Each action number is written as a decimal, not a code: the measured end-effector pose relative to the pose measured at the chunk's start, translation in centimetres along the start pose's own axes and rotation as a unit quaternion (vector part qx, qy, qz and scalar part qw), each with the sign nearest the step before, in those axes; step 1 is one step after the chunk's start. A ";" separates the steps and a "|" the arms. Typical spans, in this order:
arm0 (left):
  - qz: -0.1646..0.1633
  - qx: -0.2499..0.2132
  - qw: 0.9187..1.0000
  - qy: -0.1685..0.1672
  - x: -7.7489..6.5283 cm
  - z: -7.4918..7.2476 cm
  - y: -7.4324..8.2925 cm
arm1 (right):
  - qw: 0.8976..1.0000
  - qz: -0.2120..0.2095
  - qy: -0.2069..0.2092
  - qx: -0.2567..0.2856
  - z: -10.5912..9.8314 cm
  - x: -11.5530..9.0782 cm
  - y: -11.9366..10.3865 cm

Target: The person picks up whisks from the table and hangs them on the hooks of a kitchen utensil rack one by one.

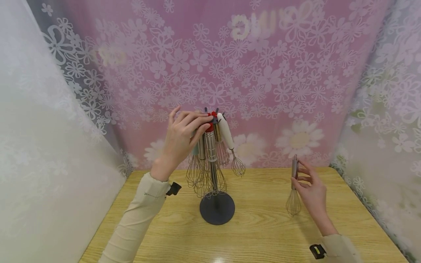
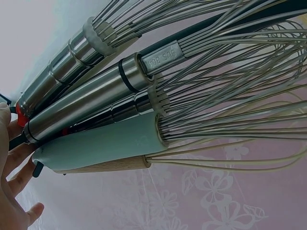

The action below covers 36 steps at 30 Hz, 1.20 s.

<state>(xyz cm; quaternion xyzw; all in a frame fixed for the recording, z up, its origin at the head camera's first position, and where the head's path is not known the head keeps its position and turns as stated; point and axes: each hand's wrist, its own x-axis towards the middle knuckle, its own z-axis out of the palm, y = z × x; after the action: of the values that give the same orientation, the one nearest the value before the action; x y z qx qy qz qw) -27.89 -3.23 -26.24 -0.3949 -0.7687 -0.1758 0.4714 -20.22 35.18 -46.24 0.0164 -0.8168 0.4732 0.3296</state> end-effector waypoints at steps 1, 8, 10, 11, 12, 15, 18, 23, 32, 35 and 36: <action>0.000 0.000 1.000 0.000 0.0 0.0 0.0 | 1.000 -0.002 -0.001 0.001 0.1 0.0 0.0; 0.000 -0.002 1.000 0.000 0.0 0.1 0.0 | 1.000 -0.009 -0.004 0.014 0.6 0.0 -0.5; 0.000 -0.001 1.000 -0.001 0.1 0.0 0.0 | 1.000 -0.013 -0.003 0.014 0.7 0.1 -0.7; 0.000 -0.001 1.000 -0.002 0.1 0.0 0.0 | 1.000 -0.016 -0.002 0.016 0.8 0.1 -0.8; 0.000 -0.001 1.000 -0.002 0.1 0.0 0.0 | 1.000 -0.017 -0.002 0.017 0.9 0.1 -0.8; 0.000 -0.002 1.000 -0.004 0.1 0.0 0.0 | 1.000 -0.018 -0.001 0.026 1.1 0.3 -1.0; 0.000 -0.002 1.000 -0.004 0.1 0.0 0.0 | 0.999 -0.018 -0.003 0.029 1.3 0.3 -1.1; 0.000 -0.003 1.000 -0.004 0.1 0.0 0.0 | 0.999 -0.016 -0.007 0.031 1.6 0.4 -1.4; 0.000 -0.002 1.000 -0.005 0.1 0.0 0.0 | 0.998 -0.025 -0.003 0.049 2.1 0.6 -2.2; -0.001 0.003 1.000 -0.007 0.1 0.0 0.0 | 0.998 -0.030 -0.001 0.050 2.2 0.5 -2.9; -0.001 0.004 1.000 -0.007 0.1 0.0 0.0 | 0.998 -0.031 0.000 0.047 2.2 0.5 -3.2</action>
<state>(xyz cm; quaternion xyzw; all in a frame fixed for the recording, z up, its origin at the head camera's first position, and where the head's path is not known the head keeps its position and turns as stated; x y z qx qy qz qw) -27.90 -3.17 -26.18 -0.3935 -0.7730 -0.1704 0.4676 -20.67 31.79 -44.26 0.0571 -0.7925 0.5009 0.3433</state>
